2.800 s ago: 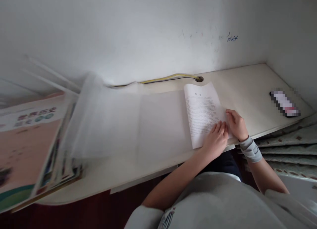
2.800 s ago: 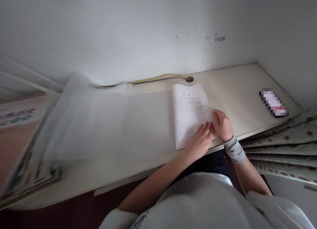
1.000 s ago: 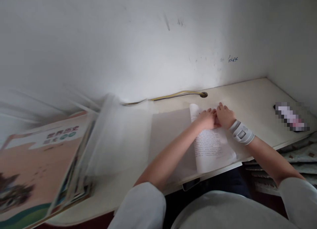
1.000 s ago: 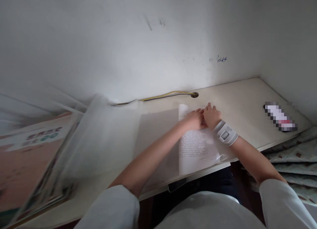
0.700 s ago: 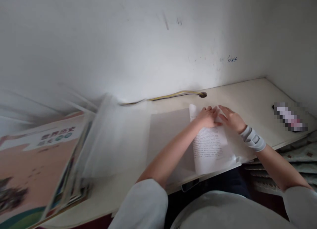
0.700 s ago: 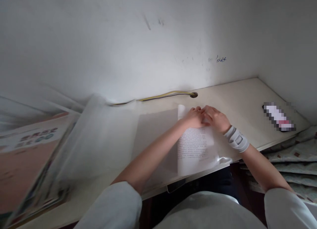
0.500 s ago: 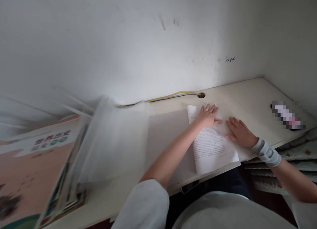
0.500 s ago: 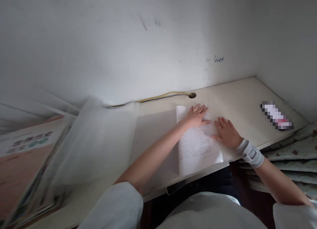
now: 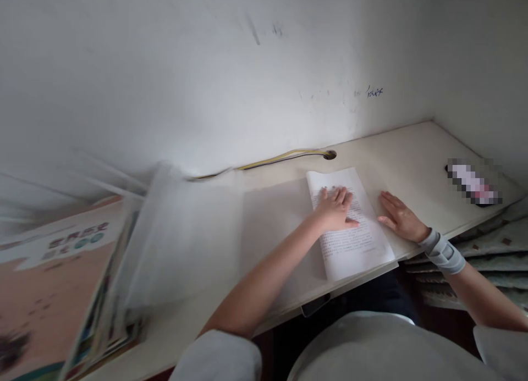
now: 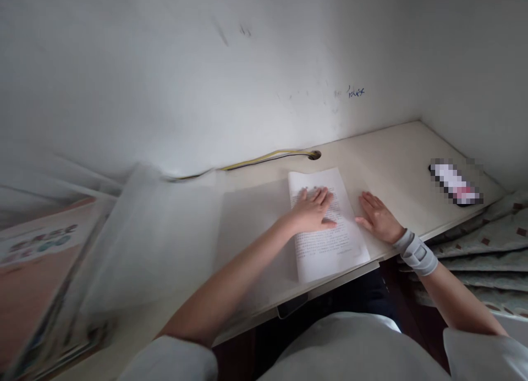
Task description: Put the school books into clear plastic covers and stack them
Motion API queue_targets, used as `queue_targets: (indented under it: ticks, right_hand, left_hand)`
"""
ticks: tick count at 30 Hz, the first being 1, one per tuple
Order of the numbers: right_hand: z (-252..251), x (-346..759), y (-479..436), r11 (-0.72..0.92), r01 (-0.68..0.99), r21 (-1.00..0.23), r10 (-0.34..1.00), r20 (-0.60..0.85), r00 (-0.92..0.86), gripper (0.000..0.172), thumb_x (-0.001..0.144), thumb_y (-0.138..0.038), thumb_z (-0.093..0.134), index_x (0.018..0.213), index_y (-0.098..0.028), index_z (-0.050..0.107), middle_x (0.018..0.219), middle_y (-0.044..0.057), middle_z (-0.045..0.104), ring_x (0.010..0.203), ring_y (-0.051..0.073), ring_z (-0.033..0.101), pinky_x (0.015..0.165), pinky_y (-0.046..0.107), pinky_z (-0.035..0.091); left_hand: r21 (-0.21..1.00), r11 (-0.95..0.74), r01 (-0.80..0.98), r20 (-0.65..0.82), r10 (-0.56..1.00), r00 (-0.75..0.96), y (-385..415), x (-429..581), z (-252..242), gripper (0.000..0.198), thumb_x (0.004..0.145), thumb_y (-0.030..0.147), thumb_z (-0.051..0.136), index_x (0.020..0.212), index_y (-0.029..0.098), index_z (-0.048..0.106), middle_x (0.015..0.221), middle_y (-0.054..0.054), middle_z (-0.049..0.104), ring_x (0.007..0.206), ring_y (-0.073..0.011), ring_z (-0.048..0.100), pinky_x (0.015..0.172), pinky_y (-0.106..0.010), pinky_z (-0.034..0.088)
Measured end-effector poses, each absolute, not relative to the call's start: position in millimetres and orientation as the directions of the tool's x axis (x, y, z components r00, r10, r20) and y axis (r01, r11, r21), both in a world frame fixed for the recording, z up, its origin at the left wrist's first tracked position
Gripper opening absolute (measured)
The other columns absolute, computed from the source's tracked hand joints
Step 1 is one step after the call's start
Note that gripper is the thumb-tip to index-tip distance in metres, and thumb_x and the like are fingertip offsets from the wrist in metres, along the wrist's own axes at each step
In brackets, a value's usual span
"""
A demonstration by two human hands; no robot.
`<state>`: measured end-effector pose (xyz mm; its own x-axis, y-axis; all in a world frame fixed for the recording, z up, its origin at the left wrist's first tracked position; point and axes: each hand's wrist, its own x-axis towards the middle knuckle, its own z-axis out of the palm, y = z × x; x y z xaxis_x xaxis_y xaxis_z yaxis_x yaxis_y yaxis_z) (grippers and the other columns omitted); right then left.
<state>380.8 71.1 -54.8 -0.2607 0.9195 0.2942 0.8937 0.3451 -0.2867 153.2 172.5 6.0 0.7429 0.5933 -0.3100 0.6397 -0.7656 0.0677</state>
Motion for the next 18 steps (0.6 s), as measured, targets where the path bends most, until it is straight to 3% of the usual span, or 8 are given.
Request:
queue_targets:
  ticks: [3,9,15,18]
  right_hand:
    - [-54.9,379.9,72.1,0.336,0.898,-0.285,0.925,0.282,-0.256,0.07,0.09,-0.058,0.033,0.133,-0.005,0.044,0.137,0.025,0.044,0.133,0.032,0.034,0.107,0.051,0.033]
    - [-50.5,387.8,73.2,0.332,0.888,-0.318,0.933,0.246,-0.261,0.071,0.089,-0.059,0.034,0.141,-0.01,0.034,0.141,0.021,0.04,0.134,0.03,0.033,0.106,0.051,0.035]
    - [-38.6,373.8,44.8,0.332,0.935,-0.128,0.939,0.136,-0.315,0.073,0.086,-0.062,0.038,0.136,-0.009,0.044,0.142,0.022,0.04,0.134,0.033,0.032,0.106,0.051,0.032]
    - [-25.6,347.7,31.5,0.348,0.936,-0.052,0.927,0.166,-0.336,0.072,0.088,-0.062,0.034,0.137,-0.011,0.043,0.145,0.02,0.036,0.136,0.032,0.028,0.108,0.053,0.026]
  left_hand:
    - [0.08,-0.764,0.64,-0.256,0.605,0.754,164.1,163.1,-7.6,0.088,0.082,0.07,0.027,0.147,0.01,0.017,0.154,-0.017,0.008,0.142,-0.032,0.007,0.11,-0.059,0.006]
    - [0.117,-0.733,0.67,-0.17,0.65,0.74,168.8,184.2,-24.4,0.083,0.085,0.066,0.025,0.146,0.01,0.019,0.154,-0.015,0.011,0.142,-0.0315,0.01,0.111,-0.057,0.011]
    - [0.073,-0.705,0.706,0.06,0.709,0.702,159.3,181.0,-8.3,0.062,0.093,0.049,0.029,0.142,0.011,0.031,0.149,-0.014,0.031,0.138,-0.0298,0.024,0.11,-0.054,0.018]
    - [0.09,-0.702,0.707,0.182,0.709,0.681,151.4,154.1,18.9,0.049,0.095,0.038,0.027,0.138,0.016,0.039,0.145,-0.01,0.04,0.137,-0.0252,0.028,0.112,-0.05,0.019]
